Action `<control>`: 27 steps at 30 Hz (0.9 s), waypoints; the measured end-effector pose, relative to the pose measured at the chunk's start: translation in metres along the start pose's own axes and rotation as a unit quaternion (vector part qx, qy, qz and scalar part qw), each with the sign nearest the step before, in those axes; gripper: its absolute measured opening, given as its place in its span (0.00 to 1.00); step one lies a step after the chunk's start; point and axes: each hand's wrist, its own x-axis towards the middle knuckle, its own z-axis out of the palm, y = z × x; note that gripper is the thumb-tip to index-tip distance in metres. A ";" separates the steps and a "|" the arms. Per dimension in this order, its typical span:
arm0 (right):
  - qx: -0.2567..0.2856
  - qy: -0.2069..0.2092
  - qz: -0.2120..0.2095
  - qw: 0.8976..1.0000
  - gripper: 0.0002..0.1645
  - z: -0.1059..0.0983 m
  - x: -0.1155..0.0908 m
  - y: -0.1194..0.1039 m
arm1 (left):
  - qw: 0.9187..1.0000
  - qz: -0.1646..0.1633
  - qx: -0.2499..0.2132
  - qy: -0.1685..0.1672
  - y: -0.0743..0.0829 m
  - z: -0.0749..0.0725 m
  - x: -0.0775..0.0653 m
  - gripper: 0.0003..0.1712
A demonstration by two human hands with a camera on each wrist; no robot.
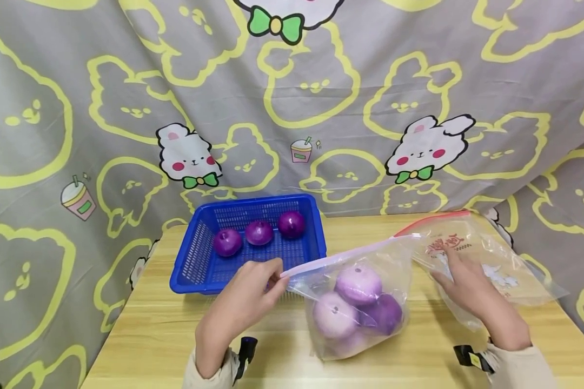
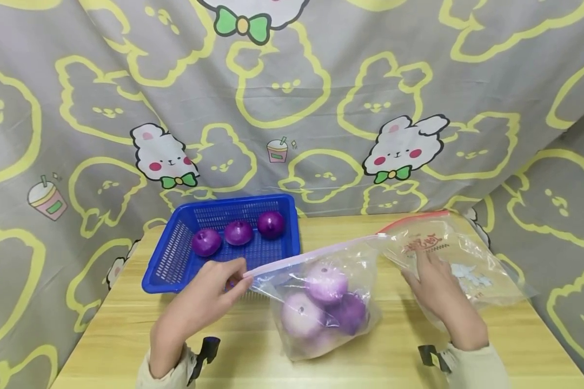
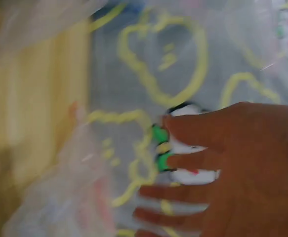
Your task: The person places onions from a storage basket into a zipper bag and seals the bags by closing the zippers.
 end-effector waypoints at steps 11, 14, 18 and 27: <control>-0.036 -0.030 0.101 0.994 0.32 0.031 0.005 0.053 | 0.995 -0.027 0.011 -0.098 0.001 0.010 -0.002 0.18; -0.040 0.037 0.100 0.994 0.18 0.025 0.005 0.050 | 0.990 -0.037 -0.015 -0.134 0.004 0.020 0.000 0.17; -0.040 0.146 0.109 0.982 0.17 0.010 0.002 0.039 | 0.982 -0.045 -0.020 -0.180 0.016 0.040 0.003 0.16; -0.002 0.392 0.067 0.918 0.16 -0.036 -0.016 -0.001 | 0.974 0.099 0.051 -0.199 0.049 0.105 0.019 0.17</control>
